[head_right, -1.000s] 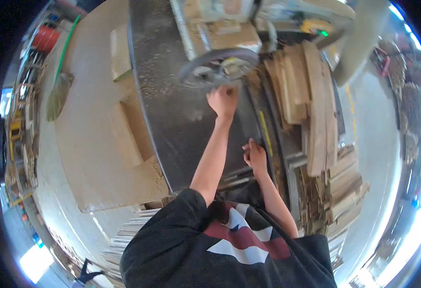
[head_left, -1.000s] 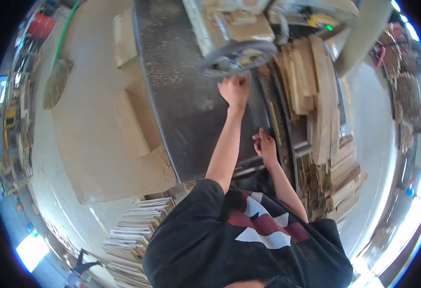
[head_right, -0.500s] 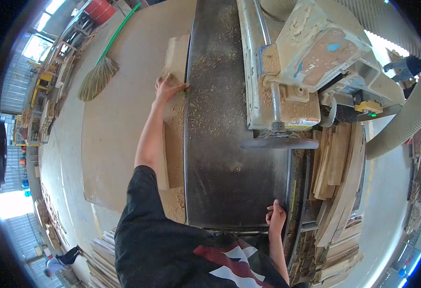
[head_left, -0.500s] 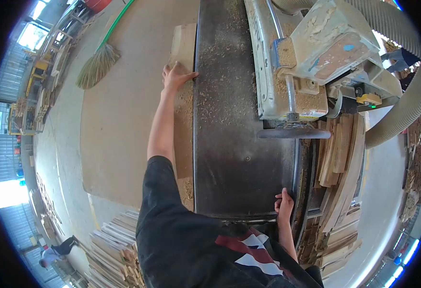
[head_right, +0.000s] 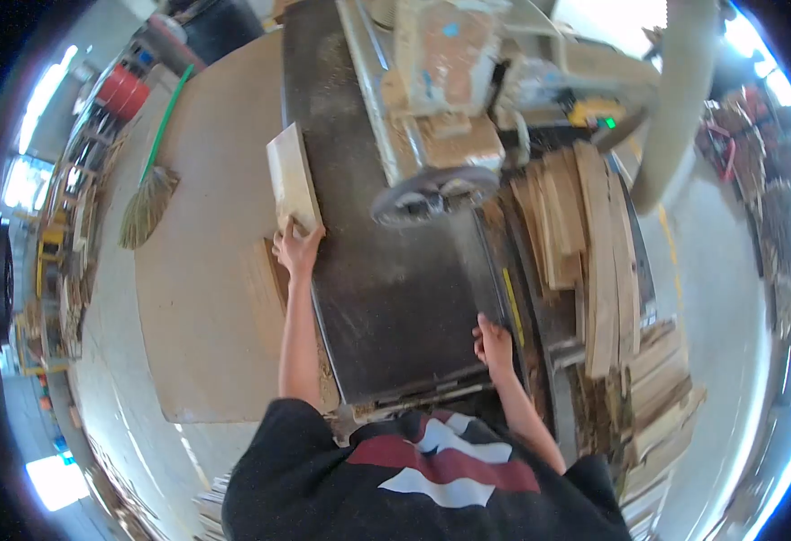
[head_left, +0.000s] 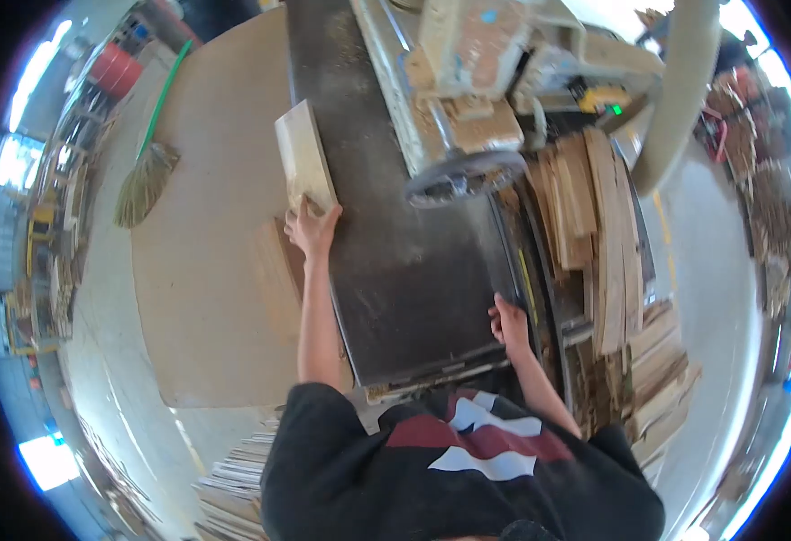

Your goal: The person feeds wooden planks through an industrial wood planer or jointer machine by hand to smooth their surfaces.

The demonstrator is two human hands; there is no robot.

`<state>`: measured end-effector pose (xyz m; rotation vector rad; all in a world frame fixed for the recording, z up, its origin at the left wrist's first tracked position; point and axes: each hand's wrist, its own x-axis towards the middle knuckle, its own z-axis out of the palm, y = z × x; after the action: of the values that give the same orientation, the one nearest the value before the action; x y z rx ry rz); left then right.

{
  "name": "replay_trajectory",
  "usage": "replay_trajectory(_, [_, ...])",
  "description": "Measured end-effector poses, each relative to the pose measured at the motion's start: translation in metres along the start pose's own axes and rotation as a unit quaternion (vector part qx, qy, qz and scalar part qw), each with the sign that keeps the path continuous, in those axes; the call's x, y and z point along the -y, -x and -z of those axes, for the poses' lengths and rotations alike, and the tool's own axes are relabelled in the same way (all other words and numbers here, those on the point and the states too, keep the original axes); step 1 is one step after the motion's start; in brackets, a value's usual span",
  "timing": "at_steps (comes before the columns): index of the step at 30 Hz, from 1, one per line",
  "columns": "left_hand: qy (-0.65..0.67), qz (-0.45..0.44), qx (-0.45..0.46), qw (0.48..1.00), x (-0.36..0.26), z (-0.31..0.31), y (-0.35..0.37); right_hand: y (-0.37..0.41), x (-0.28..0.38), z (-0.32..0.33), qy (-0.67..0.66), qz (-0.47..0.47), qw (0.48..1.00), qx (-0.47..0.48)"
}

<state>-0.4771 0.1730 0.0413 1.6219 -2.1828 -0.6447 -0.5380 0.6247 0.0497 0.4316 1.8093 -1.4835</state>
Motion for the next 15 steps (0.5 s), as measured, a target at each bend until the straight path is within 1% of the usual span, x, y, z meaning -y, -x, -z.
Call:
replay_trajectory(2, [-0.091,-0.037,-0.019,0.995,-0.009,0.018,0.074,0.005,0.004,0.002,0.004,0.011,1.0,0.018])
replay_trajectory(3, [-0.09,-0.064,-0.023,0.994,-0.003,0.02,0.109,0.005,0.003,0.003,-0.002,0.005,1.0,0.01])
replay_trajectory(4, [-0.09,-0.089,-0.03,0.992,0.005,0.022,0.141,0.003,0.002,0.003,0.006,0.018,1.0,0.016])
replay_trajectory(5, [-0.089,-0.119,-0.025,0.989,0.009,0.026,0.174,0.002,-0.001,0.003,0.015,0.031,0.999,0.023])
replay_trajectory(6, [-0.088,-0.148,-0.02,0.985,0.014,0.031,0.204,0.005,0.0,0.004,0.01,0.023,0.999,0.021])
replay_trajectory(8, [-0.041,-0.277,0.008,0.96,0.034,0.037,0.254,0.016,0.002,0.008,0.052,0.009,0.996,0.075])
replay_trajectory(9, [-0.047,-0.276,0.016,0.96,0.044,0.038,0.277,0.018,-0.005,0.013,0.106,-0.004,0.988,0.11])
replay_trajectory(10, [0.007,-0.3,0.071,0.951,0.05,0.038,0.297,0.023,-0.01,0.016,0.104,-0.012,0.988,0.109])
replay_trajectory(11, [0.063,-0.322,0.127,0.936,0.055,0.035,0.313,0.029,-0.015,0.02,0.186,-0.048,0.968,0.159])
replay_trajectory(12, [0.059,-0.32,0.137,0.936,0.053,0.035,0.325,0.037,-0.022,0.025,0.264,-0.086,0.938,0.207])
replay_trajectory(13, [0.06,-0.344,0.142,0.926,0.047,0.034,0.334,0.041,-0.03,0.028,0.285,-0.101,0.925,0.231])
replay_trajectory(15, [0.082,-0.376,0.156,0.91,0.04,0.025,0.343,0.052,-0.04,0.035,0.253,-0.13,0.933,0.222])
